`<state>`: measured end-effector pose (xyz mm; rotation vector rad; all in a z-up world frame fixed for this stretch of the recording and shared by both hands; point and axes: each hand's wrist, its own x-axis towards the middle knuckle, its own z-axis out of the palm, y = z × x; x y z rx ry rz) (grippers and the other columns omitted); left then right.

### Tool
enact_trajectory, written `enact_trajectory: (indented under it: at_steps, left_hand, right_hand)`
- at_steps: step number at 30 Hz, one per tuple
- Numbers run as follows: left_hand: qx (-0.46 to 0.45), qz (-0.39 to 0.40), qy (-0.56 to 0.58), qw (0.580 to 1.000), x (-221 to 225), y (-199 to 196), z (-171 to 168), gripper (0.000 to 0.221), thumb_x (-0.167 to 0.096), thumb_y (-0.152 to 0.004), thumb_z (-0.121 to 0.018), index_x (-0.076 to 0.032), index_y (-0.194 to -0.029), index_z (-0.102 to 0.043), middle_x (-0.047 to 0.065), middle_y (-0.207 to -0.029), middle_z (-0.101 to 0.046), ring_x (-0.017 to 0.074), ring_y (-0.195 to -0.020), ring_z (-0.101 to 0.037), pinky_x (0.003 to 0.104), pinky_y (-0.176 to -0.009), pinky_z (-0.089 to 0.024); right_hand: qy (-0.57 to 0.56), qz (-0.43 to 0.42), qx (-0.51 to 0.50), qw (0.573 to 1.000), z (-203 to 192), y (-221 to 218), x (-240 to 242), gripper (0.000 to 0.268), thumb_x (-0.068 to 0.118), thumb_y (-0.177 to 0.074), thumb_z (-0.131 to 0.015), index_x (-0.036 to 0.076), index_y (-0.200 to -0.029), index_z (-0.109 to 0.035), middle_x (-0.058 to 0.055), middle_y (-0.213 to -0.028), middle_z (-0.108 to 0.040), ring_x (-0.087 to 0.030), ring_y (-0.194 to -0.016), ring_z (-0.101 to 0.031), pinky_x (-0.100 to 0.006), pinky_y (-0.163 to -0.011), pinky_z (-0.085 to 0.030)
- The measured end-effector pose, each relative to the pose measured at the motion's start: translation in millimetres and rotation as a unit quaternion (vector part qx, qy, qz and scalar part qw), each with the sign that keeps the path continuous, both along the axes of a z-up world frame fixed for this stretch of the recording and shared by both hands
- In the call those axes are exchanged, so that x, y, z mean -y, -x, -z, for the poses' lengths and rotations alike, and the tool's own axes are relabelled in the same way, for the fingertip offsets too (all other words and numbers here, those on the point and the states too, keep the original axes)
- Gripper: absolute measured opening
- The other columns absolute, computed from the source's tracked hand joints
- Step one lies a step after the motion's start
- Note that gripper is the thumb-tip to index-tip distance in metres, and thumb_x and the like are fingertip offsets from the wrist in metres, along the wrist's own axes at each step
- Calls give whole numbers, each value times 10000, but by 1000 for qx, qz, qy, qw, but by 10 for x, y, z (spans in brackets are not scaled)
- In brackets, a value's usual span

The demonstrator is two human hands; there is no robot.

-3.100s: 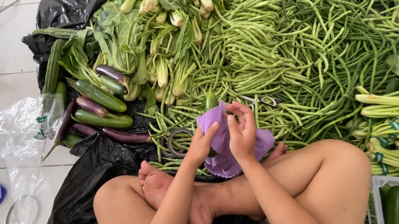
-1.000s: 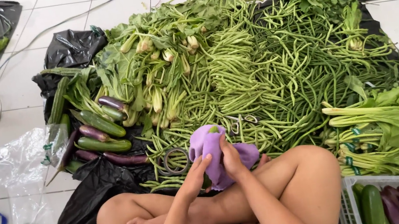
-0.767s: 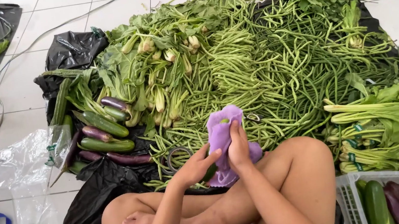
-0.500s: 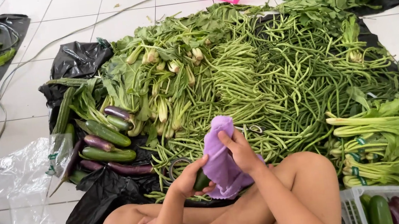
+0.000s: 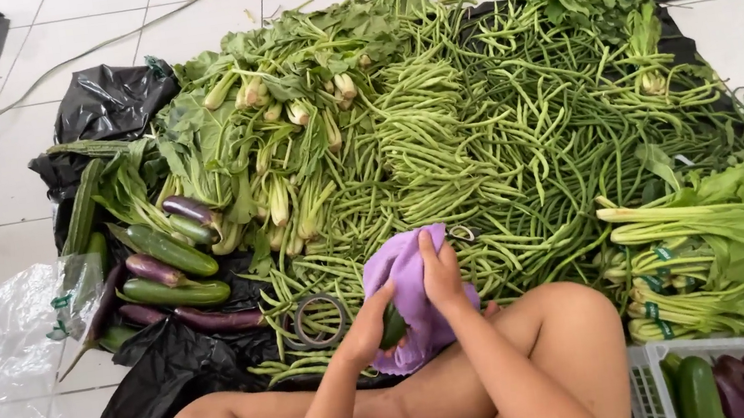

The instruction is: Wiping individual cucumbers with a cloth to clean them after sorting other vegetables

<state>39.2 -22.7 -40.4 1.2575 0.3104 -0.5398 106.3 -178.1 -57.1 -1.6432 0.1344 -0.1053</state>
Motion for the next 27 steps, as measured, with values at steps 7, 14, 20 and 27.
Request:
enact_trajectory:
  at_steps: [7,14,20,27]
  left_hand:
    - [83,130,-186,970,-233,129,-467,742,-582,-1025,-466,-5,-1491,-456,265,-1533,-446,360,-1464,-385,455,-1238,-258]
    - [55,170,-109,978,-492,-52,-227,579,-489,-1054,-529,20,-1329,-495,298,-753,-661,297,-418,-617,316,-245,-442]
    - [-66,74,5,995,-302,-78,351,702,-667,-987,-505,2,-1177,-597,252,-724,-655,291,-439,-584,317,-253,-362]
    - [-62,22,146,987,-41,-225,358,780,-781,-923,-401,-102,-1286,-528,256,-712,-583,269,-419,-522,244,-239,-296]
  right_hand:
    - [-239,-16,-148,959,-414,153,-76,256,261,-851,-800,64,-812,-642,-28,-630,-578,-161,-535,-602,-265,-523,-452]
    - [-283,-66,-224,930,-252,101,-113,391,278,-869,-805,27,-1134,-666,-127,-888,-654,-276,-776,-691,-450,-768,-566]
    - [-253,-65,-221,940,96,-6,-114,402,359,-931,-750,85,-1202,-635,-108,-935,-650,-267,-843,-687,-464,-816,-575]
    - [68,20,58,996,-81,-29,-91,493,372,-1095,-423,56,-769,-616,-90,-680,-579,-201,-698,-552,-386,-760,-487]
